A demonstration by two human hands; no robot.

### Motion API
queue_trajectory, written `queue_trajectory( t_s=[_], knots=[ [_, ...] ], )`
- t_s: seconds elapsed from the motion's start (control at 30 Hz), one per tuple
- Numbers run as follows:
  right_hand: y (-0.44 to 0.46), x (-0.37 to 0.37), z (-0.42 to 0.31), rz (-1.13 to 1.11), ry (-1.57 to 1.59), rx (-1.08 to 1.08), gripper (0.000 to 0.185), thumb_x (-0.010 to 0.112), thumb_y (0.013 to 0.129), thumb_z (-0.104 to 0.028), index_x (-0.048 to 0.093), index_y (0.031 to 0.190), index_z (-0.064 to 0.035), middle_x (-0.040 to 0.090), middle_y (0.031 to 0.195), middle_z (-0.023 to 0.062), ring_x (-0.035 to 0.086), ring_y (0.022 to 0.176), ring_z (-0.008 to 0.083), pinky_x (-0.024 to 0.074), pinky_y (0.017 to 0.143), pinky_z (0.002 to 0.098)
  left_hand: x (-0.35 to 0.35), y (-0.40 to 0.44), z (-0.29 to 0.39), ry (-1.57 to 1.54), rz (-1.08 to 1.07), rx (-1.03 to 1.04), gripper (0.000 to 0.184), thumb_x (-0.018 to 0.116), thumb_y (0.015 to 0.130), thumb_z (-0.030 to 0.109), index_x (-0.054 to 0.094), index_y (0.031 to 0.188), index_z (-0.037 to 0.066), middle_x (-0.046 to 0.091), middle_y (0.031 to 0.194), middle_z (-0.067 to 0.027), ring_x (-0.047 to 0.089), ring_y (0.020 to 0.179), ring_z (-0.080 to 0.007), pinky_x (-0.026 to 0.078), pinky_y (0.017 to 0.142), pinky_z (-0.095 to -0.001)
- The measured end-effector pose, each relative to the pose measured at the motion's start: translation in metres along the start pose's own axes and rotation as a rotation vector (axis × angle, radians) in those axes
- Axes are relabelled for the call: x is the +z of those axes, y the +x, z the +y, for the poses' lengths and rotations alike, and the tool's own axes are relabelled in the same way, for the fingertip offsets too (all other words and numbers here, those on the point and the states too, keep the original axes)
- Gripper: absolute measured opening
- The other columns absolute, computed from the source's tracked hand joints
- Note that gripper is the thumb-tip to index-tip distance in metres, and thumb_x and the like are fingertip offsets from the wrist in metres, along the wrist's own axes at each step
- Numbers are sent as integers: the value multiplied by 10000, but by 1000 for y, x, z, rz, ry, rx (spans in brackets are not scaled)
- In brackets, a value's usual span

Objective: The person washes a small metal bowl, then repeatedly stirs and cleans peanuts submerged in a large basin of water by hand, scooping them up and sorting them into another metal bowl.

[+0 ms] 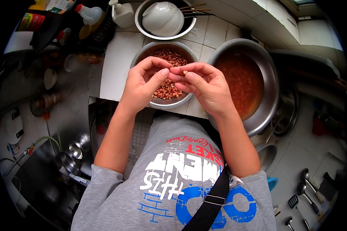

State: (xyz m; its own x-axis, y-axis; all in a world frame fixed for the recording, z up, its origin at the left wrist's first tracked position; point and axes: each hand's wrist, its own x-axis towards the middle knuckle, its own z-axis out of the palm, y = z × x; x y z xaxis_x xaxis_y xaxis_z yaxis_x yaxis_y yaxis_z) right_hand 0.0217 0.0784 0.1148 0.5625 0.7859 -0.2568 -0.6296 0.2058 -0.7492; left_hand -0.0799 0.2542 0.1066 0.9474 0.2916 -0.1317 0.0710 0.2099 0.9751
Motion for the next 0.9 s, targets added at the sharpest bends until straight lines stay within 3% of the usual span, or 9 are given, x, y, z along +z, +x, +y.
queue_trajectory(
  t_s=[0.23, 0.43, 0.63, 0.9],
  knots=[
    [-33, -8, -15, 22, 130, -56, 189, 542, 1020, -72, 585, 1139, 68, 652, 1170, 236, 668, 1117, 337, 607, 915, 361, 19, 11, 1, -40, -121, -17, 133, 618, 959, 55, 631, 1066, -22, 670, 1018, -69, 634, 971, -125, 516, 861, -271],
    [-75, -15, -23, 117, 202, -222, 132, 493, 1037, -65, 515, 1129, 27, 611, 1255, 242, 633, 1185, 327, 560, 985, 395, 51, 19, 4, -79, -323, -73, 150, 637, 952, 94, 614, 1053, -15, 647, 1015, -58, 616, 961, -112, 501, 852, -268],
    [-136, -15, -33, 292, -105, -406, 149, 524, 1018, -36, 548, 1135, 53, 606, 1283, 237, 606, 1228, 292, 536, 991, 362, 97, 26, 4, -65, -527, -74, 156, 655, 945, 98, 613, 1051, -9, 631, 992, -36, 600, 936, -103, 483, 831, -256],
    [-210, 1, -43, 467, -28, -599, 164, 560, 969, 54, 540, 1128, 90, 618, 1257, 274, 631, 1192, 317, 567, 973, 348, 154, 28, -11, -66, -798, -113, 141, 662, 941, 89, 606, 1032, -3, 615, 981, -24, 585, 916, -94, 478, 834, -253]
  ],
)
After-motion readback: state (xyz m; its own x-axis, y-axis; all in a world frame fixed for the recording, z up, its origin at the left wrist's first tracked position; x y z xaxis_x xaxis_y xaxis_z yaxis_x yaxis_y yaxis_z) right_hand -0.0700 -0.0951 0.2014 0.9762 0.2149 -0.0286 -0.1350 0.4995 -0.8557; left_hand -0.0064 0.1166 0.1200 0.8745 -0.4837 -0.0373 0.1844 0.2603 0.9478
